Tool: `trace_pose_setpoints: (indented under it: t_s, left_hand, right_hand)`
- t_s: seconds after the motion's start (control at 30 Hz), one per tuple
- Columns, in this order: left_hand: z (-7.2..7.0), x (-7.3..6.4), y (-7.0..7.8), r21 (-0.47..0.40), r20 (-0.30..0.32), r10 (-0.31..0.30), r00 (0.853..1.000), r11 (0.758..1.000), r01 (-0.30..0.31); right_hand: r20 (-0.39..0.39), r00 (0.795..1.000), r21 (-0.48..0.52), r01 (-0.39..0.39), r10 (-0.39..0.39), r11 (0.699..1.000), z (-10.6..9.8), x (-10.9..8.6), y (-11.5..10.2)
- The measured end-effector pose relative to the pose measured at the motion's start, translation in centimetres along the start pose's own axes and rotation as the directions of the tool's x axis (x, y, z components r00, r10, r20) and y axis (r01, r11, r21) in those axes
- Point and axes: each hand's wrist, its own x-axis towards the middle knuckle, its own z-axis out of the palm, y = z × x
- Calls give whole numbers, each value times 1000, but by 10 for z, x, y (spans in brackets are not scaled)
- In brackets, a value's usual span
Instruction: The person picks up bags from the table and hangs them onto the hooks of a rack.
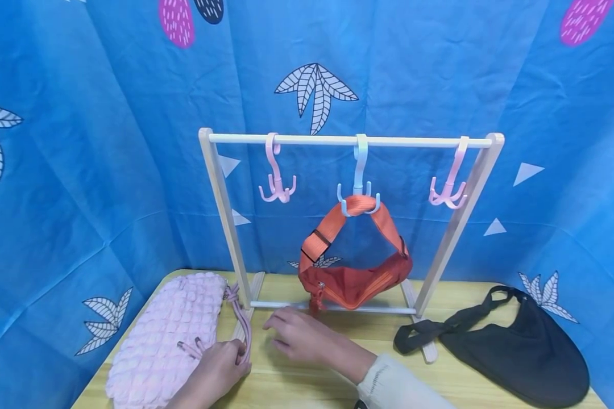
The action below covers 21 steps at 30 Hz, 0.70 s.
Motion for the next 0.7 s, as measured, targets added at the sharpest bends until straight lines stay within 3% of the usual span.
trace_pose_setpoints:
  t_s: [0.47,0.7]
  left_hand:
    - [0,-6,1,-19,89,-67,994,997,69]
    - [-1,-11,1,11,70,-62,996,998,62]
  right_hand:
    - [-9,995,-131,96,-99,987,19,11,-3]
    - [-2,992,-144,128,-129,981,30,20,-6]
